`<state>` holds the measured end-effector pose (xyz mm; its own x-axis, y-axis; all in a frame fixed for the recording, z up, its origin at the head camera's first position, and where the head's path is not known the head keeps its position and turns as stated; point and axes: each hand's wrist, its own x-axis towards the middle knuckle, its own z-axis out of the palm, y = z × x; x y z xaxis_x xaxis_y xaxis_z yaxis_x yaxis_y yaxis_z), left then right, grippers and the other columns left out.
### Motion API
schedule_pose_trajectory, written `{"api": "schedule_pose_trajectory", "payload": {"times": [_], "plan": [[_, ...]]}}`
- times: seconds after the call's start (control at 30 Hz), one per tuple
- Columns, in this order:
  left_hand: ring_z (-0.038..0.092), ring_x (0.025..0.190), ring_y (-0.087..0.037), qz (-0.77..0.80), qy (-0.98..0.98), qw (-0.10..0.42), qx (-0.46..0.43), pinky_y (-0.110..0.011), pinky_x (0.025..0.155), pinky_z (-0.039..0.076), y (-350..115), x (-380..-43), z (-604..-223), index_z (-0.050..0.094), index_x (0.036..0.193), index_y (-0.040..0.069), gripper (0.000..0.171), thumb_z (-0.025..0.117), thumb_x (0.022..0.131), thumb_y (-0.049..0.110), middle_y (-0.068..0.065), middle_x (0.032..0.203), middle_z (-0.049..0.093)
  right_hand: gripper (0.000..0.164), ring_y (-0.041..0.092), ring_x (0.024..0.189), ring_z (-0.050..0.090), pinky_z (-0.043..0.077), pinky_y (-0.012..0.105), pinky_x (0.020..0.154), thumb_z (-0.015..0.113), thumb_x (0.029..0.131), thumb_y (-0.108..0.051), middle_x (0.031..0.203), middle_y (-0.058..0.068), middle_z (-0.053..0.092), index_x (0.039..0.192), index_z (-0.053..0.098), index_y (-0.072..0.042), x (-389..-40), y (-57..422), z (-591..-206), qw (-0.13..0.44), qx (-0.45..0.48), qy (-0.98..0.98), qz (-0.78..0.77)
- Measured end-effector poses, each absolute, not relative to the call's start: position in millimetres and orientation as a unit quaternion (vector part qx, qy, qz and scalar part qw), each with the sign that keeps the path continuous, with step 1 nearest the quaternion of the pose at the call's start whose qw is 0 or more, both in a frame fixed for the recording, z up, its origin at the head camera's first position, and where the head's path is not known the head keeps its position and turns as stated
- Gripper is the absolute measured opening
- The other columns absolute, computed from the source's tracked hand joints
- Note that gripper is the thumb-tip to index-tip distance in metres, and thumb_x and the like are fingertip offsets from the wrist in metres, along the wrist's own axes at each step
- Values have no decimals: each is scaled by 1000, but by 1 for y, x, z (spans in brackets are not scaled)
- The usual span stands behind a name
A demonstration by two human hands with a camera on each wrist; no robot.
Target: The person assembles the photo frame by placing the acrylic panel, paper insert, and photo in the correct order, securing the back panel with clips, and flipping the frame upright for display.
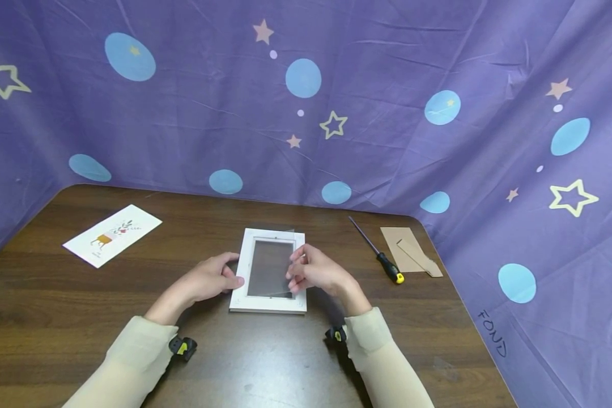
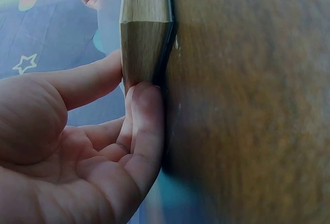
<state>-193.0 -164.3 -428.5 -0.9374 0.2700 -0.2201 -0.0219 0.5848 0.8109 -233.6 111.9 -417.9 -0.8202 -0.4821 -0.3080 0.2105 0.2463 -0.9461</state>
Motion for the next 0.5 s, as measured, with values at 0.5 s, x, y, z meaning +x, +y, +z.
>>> {"api": "schedule_pose_trajectory", "payload": {"times": [0.5], "plan": [[65,83,-22,450,876,160,74,-34,74,54,-165,-194,-430,40,155,-10,73,76,98,18,-11,95,68,49,21,61,65,64,31,60,56,96,9,91,15,60,139,32,9,-232,107,-424,281,-75,747,-597]]}}
